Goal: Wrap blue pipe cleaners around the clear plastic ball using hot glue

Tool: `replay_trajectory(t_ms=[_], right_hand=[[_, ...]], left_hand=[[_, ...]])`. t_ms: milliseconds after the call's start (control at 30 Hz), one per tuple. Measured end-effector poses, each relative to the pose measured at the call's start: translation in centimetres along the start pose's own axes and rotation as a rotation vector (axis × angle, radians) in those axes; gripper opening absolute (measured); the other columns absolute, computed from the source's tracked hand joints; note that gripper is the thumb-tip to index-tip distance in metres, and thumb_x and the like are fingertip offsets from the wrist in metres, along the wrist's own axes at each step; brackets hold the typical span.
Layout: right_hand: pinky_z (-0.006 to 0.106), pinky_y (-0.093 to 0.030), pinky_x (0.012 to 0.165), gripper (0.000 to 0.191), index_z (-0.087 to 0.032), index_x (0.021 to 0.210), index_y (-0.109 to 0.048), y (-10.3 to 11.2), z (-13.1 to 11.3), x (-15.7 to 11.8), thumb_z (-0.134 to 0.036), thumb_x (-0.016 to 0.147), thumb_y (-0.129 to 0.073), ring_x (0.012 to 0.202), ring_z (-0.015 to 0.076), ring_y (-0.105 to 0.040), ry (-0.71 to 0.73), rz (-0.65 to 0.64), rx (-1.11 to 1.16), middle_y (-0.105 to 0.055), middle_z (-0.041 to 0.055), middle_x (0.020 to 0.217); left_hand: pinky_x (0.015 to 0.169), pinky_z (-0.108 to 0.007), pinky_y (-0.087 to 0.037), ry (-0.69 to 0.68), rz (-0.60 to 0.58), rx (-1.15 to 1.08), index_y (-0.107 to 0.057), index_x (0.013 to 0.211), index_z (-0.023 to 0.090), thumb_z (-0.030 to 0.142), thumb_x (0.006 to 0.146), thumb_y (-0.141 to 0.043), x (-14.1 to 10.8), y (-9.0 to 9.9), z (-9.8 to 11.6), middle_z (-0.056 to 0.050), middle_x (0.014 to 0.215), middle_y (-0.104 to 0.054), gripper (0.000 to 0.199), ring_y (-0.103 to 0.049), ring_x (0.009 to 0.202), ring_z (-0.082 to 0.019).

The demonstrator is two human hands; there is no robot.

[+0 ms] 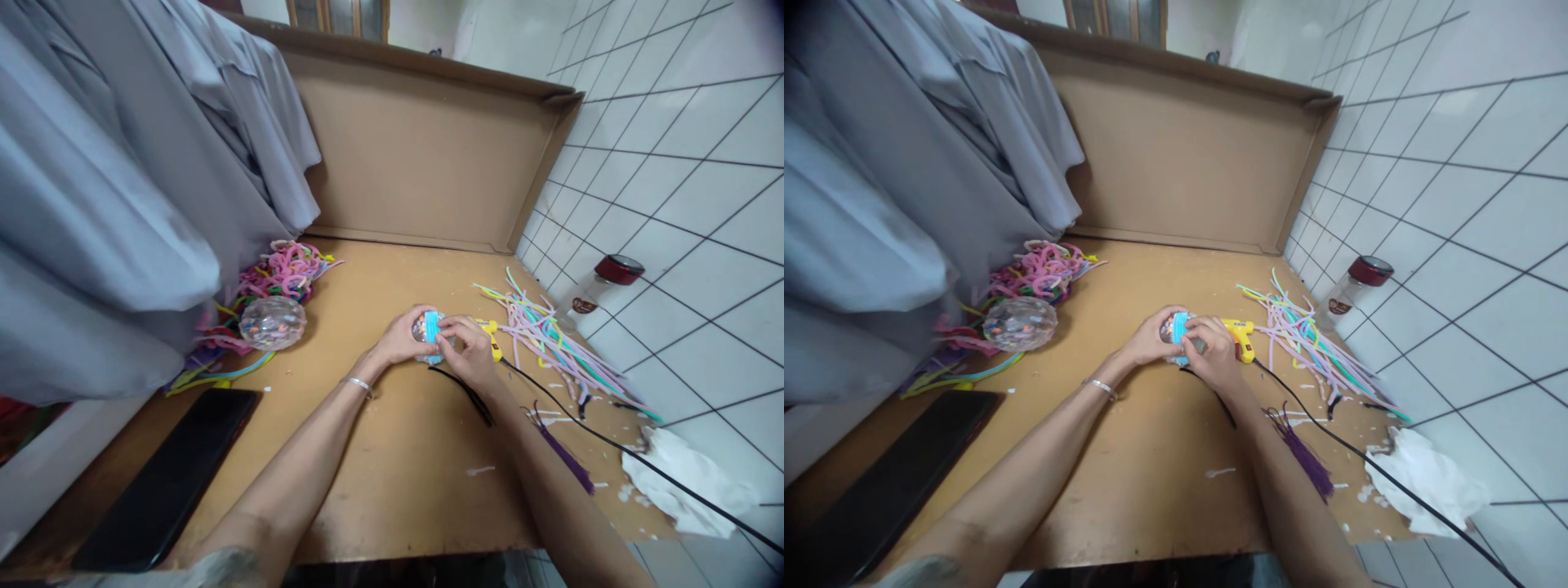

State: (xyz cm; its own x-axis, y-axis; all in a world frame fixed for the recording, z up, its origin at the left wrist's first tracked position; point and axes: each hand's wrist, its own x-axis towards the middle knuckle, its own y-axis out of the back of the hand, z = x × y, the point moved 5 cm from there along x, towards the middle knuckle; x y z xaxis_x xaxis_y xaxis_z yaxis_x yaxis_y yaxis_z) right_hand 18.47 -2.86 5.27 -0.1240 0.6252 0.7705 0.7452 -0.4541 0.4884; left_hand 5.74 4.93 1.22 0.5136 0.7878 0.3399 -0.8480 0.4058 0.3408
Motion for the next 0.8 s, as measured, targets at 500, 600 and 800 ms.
replay_trajectory(t_ms=[500,600,800], right_hand=[[0.039,-0.051,0.079,0.011,-0.023,0.074,-0.061,0.07,-0.57,0.06,-0.021,0.084,-0.057,0.087,0.0206,-0.064,0.056,-0.046,-0.068,-0.072,0.0058,0.091],[0.039,-0.051,0.079,0.011,-0.023,0.074,-0.060,0.09,-0.58,0.09,-0.021,0.084,-0.056,0.087,0.0206,-0.064,0.049,-0.044,-0.061,-0.072,0.0057,0.090],[0.038,-0.051,0.078,0.012,-0.024,0.073,-0.060,0.19,-0.59,0.13,-0.021,0.084,-0.057,0.087,0.0202,-0.064,0.052,-0.032,-0.056,-0.071,0.0050,0.089]], left_hand=[[0.104,-0.039,-0.044,-0.131,0.029,0.132,-0.058,0.118,0.020,0.029,0.059,-0.078,0.11,0.23,0.63,-0.009,0.120,-0.059,0.063,-0.057,0.115,-0.025],[0.104,-0.039,-0.043,-0.123,0.024,0.143,-0.058,0.119,0.020,0.028,0.059,-0.078,0.08,0.22,0.59,-0.008,0.121,-0.060,0.064,-0.057,0.115,-0.025],[0.106,-0.039,-0.042,-0.144,0.028,0.106,-0.054,0.125,0.021,0.030,0.060,-0.080,-0.02,0.10,0.41,-0.009,0.128,-0.055,0.071,-0.054,0.120,-0.025]])
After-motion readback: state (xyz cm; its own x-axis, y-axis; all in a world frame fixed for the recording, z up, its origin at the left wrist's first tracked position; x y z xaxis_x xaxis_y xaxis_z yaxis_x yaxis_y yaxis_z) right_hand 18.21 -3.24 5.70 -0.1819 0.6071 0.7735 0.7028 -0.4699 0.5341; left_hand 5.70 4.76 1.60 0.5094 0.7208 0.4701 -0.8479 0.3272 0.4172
